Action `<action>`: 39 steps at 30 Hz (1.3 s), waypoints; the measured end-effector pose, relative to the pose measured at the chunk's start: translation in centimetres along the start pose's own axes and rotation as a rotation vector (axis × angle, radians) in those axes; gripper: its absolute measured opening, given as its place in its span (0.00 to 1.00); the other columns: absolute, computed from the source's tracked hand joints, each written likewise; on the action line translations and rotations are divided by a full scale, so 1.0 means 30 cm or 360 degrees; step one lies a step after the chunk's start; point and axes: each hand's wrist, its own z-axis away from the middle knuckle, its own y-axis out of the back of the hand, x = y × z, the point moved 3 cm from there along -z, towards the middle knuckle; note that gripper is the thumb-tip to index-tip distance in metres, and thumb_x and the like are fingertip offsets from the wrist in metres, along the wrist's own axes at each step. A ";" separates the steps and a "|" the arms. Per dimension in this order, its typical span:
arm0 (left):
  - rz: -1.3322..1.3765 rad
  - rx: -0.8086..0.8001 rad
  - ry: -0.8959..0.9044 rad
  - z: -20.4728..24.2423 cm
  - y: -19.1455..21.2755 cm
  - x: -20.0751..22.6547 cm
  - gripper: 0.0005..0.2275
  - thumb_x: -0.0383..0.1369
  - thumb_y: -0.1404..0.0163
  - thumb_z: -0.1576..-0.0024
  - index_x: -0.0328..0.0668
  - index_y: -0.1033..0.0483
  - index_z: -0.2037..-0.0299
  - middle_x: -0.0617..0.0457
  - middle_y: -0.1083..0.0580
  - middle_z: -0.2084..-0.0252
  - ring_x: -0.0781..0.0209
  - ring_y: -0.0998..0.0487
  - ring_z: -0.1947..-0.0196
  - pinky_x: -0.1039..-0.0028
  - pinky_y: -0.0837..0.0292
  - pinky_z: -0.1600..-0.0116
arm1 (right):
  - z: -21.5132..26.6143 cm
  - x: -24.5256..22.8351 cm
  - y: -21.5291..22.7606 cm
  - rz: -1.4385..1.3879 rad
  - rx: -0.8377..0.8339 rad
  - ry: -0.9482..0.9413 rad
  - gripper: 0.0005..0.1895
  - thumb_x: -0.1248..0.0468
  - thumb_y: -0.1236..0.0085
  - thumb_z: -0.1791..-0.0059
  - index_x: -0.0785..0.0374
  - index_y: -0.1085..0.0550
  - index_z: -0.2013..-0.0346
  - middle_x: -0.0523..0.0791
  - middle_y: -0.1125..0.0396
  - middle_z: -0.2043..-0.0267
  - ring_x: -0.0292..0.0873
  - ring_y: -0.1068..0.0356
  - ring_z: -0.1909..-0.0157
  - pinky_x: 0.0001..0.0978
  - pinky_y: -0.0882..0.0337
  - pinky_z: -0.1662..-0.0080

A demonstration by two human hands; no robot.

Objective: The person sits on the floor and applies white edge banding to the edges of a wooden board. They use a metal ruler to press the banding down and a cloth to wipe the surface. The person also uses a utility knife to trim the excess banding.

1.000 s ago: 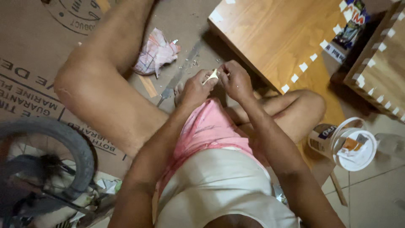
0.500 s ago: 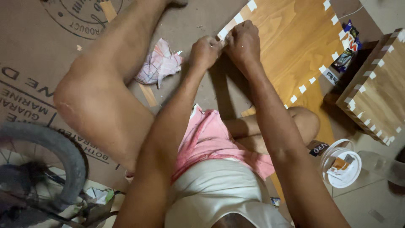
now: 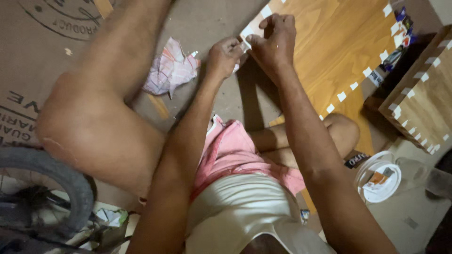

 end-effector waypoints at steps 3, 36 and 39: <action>-0.0045 -0.0002 0.0067 0.011 -0.003 -0.015 0.11 0.38 0.44 0.41 0.37 0.21 0.68 0.57 0.27 0.80 0.71 0.28 0.80 0.74 0.33 0.74 | 0.012 0.003 0.001 0.0036 0.0021 0.0038 0.19 0.68 0.24 0.61 0.65 0.28 0.65 0.46 0.41 0.61 0.45 0.37 0.62 0.37 0.33 0.60; 0.0727 0.0222 0.0693 -0.018 -0.055 -0.318 0.10 0.35 0.49 0.41 0.37 0.19 0.60 0.56 0.29 0.76 0.66 0.34 0.80 0.71 0.38 0.76 | 0.050 -0.009 -0.213 0.1272 0.0113 0.0545 0.18 0.67 0.38 0.60 0.68 0.29 0.57 0.53 0.36 0.52 0.56 0.31 0.56 0.43 0.25 0.63; 0.0665 0.0289 0.0570 0.073 -0.012 -0.192 0.13 0.37 0.51 0.39 0.35 0.20 0.55 0.54 0.27 0.73 0.65 0.30 0.80 0.67 0.37 0.77 | 0.044 -0.023 -0.208 0.1328 0.0195 0.0612 0.14 0.69 0.40 0.53 0.66 0.29 0.54 0.52 0.36 0.49 0.55 0.32 0.53 0.43 0.25 0.58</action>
